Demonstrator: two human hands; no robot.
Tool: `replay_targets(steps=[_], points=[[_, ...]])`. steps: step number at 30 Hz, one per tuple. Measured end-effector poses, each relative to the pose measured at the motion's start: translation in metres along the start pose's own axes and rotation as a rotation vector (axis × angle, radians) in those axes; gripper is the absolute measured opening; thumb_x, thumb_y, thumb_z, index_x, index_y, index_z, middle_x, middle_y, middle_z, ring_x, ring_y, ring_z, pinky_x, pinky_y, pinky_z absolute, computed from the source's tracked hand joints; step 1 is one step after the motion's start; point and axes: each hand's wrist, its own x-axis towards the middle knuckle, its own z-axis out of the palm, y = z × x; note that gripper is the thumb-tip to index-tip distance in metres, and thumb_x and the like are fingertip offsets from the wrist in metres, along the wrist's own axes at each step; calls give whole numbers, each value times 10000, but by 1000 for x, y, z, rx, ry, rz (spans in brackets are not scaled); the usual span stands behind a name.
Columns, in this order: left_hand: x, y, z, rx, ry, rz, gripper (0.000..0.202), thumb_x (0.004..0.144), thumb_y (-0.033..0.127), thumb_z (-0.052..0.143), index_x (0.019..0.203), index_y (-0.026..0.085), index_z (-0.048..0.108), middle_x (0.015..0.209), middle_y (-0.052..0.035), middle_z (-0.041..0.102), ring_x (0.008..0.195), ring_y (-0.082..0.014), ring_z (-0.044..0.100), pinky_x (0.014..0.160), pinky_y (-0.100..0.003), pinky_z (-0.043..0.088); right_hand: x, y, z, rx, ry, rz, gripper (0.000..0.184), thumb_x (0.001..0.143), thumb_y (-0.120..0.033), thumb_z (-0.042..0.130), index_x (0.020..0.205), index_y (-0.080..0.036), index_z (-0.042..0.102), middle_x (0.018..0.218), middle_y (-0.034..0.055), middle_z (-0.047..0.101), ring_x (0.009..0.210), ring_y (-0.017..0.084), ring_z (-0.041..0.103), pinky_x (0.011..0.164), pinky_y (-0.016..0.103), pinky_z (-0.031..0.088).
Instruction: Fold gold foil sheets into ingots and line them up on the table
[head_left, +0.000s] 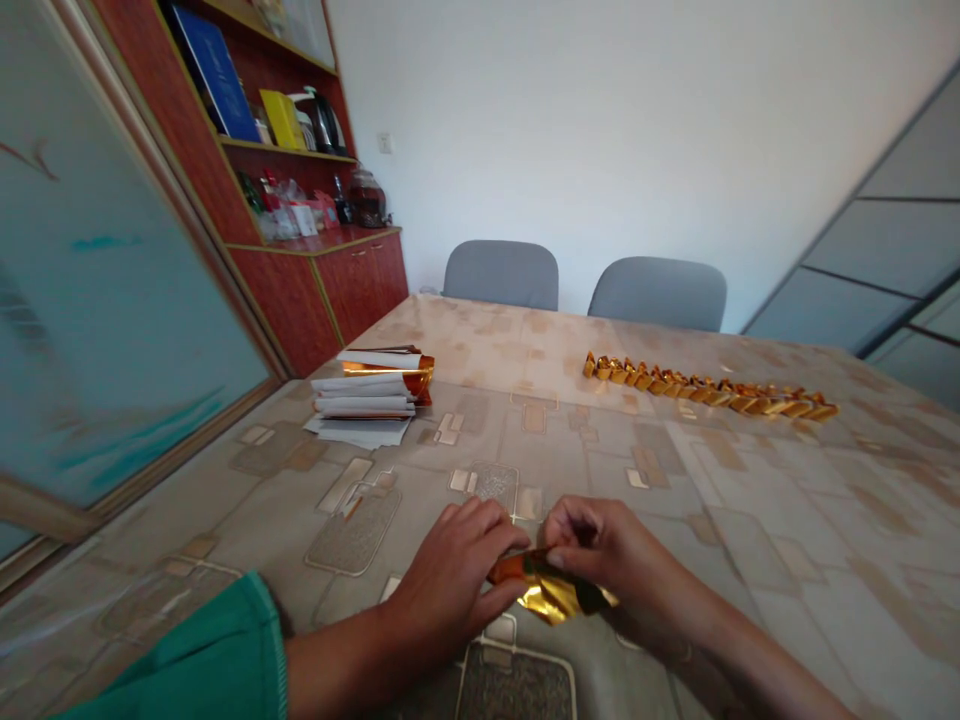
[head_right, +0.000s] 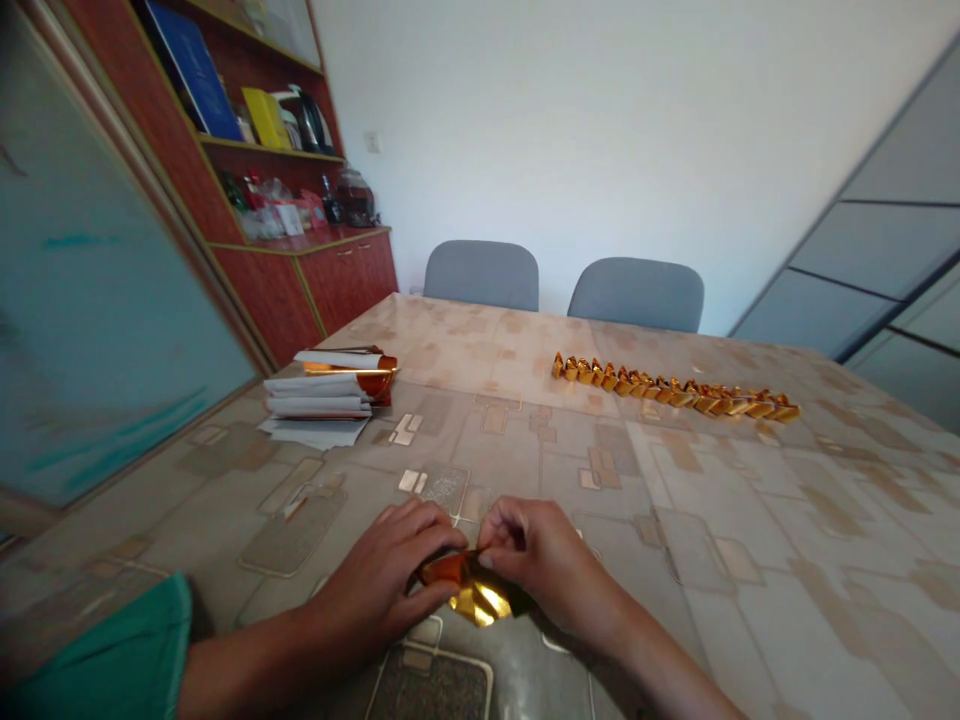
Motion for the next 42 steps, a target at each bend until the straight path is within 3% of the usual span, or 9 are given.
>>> replay_targets(steps=[4,8,12,17,20,27,34,39,42], points=[[2,-1,1,-106,82,32,120,838,121,683,786,187,598,736,24,590,745,-160,543,668,-264,373,-12,-4,-1,104,90,-117,112,876,-292,678,858,-191,632,707,-15,637,620,130,579,563,244,444],[5,2,-3,-112,214,183,124,881,112,570,788,188,600,728,-6,597,738,-165,537,644,-270,377,-25,-13,-11,-286,133,-348,224,950,-333,650,768,-203,647,735,2,645,686,146,600,603,260,445],[5,11,-10,44,346,423,198,938,104,486,806,183,611,753,-24,619,700,-160,500,640,-303,363,-45,-26,-16,-611,196,-565,251,1056,-234,455,872,-202,622,775,17,631,706,157,560,596,272,400],[-5,17,-1,283,259,535,308,1005,137,461,715,187,552,687,2,570,670,-156,461,627,-332,305,-67,-19,3,-834,208,-703,297,1063,-166,394,881,-184,628,739,17,637,683,176,533,649,323,387],[-11,14,6,346,106,482,241,993,166,526,755,190,549,737,-4,576,723,-170,487,641,-330,307,-69,-4,19,-848,186,-692,342,1070,-168,376,829,-189,618,726,10,638,659,172,533,624,317,383],[-13,11,-6,254,-81,427,152,984,138,539,847,190,580,819,-1,601,739,-166,505,638,-314,356,-62,4,27,-752,104,-532,197,1054,-234,458,1053,-199,652,876,31,687,751,193,579,657,294,452],[-23,13,-2,252,-61,385,235,1025,137,435,843,178,579,829,-11,618,716,-161,517,612,-291,380,-67,-1,13,-692,-10,-414,170,1024,-195,492,1056,-223,656,923,31,689,797,202,596,701,313,481],[-18,12,-4,215,-61,436,213,1054,190,415,977,171,613,889,-24,648,764,-168,555,653,-289,425,-64,-5,1,-707,-22,-453,191,986,-124,496,1033,-200,664,916,48,689,825,213,593,745,347,475],[-14,10,-5,168,-65,442,203,1052,199,430,1005,173,626,905,-23,661,788,-170,571,684,-292,447,-59,-13,-5,-600,-85,-382,185,979,-112,508,1013,-220,653,937,29,690,858,199,602,777,341,473]])
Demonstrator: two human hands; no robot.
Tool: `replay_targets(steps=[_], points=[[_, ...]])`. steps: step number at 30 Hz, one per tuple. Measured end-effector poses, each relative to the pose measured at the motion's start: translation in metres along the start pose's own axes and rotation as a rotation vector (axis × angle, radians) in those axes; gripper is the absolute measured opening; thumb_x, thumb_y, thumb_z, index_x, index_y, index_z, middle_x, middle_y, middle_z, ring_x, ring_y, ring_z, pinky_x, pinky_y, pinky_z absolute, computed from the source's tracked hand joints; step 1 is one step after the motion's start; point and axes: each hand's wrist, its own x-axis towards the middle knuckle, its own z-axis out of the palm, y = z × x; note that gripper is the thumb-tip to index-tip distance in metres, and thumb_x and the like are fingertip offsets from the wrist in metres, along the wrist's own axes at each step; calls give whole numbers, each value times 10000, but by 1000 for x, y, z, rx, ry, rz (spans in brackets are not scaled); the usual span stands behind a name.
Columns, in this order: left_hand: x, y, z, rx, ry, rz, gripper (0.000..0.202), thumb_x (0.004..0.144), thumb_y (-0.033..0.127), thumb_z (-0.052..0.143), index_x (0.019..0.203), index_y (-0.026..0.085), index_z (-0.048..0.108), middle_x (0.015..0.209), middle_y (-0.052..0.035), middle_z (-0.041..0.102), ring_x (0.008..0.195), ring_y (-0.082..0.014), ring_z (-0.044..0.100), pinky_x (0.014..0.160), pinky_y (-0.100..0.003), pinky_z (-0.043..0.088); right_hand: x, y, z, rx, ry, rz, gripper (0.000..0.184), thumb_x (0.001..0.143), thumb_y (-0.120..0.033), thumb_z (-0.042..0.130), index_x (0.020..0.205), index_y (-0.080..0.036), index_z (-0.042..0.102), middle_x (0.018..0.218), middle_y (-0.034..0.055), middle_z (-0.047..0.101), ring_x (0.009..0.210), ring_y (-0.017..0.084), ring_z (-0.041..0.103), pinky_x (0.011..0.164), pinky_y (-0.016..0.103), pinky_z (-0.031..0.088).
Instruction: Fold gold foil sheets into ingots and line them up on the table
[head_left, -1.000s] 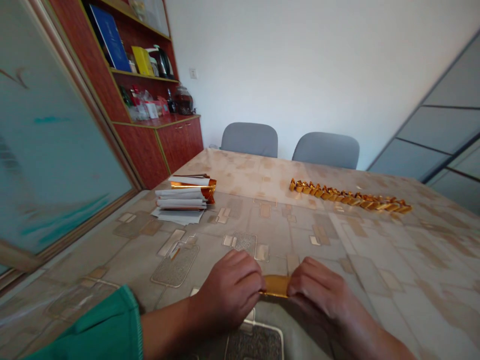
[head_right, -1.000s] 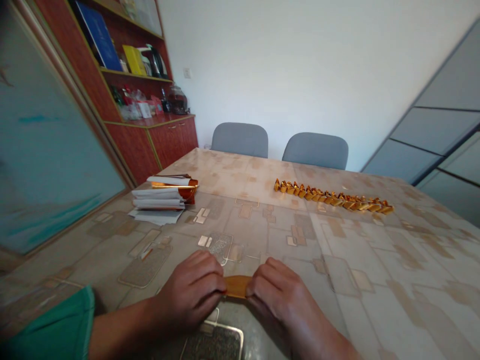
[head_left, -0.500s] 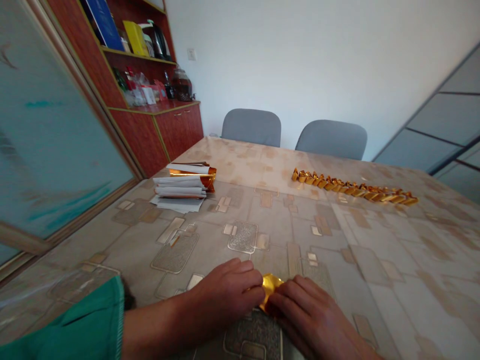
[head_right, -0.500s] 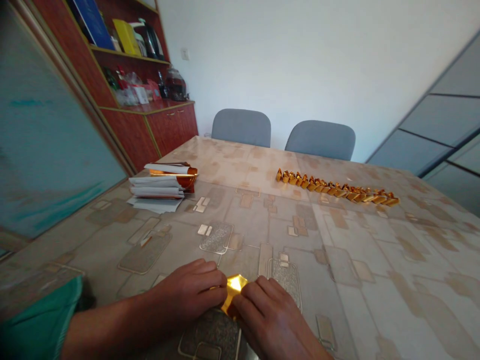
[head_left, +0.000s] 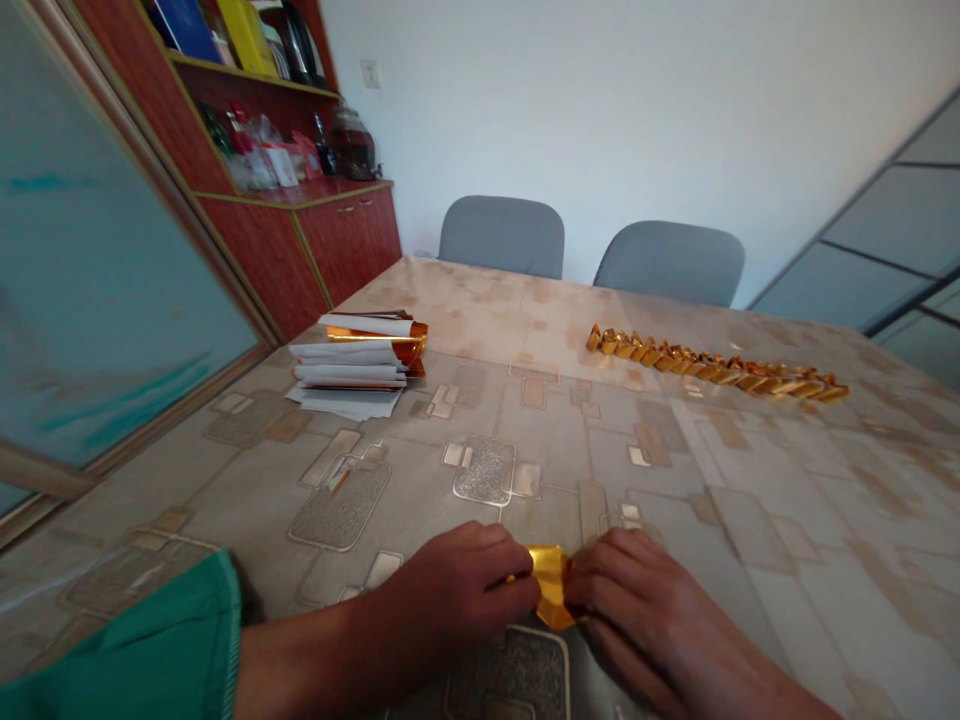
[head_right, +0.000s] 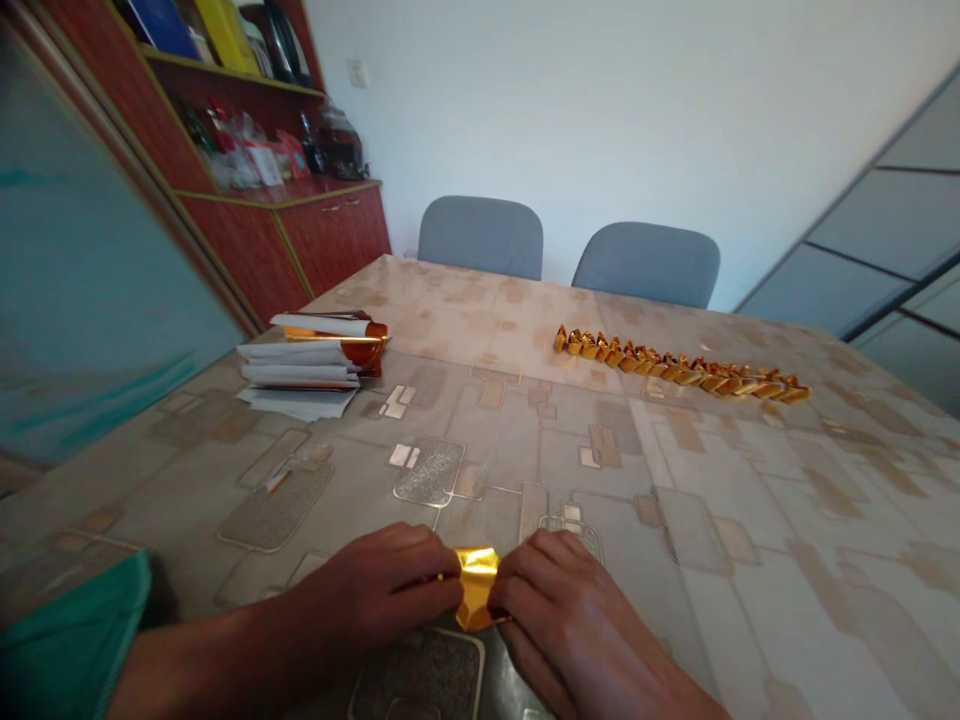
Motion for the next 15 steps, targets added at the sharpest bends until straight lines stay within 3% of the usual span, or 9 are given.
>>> replay_targets(steps=[4,8,15], points=[[-4,-2,3,-77,16,-19,201,1028,138,428,1058,147,627,979,-55,686,835,-187,594,739,-307,488,6,4,-4,175,-5,126,142,993,-164,538,985,-243,655,957,15,692,874,178,627,777,313,485],[-10,0,1,-107,-11,4,240,986,79,439,1171,113,588,1098,-95,691,958,-212,615,865,-331,526,8,18,6,282,59,253,75,962,-203,612,959,-240,677,891,8,713,828,185,652,747,315,494],[-6,4,-12,-179,-72,-83,357,922,78,500,1274,139,522,1195,-110,658,1015,-199,625,885,-317,545,10,22,14,252,94,359,63,925,-179,605,889,-221,633,832,11,689,764,198,639,680,321,478]])
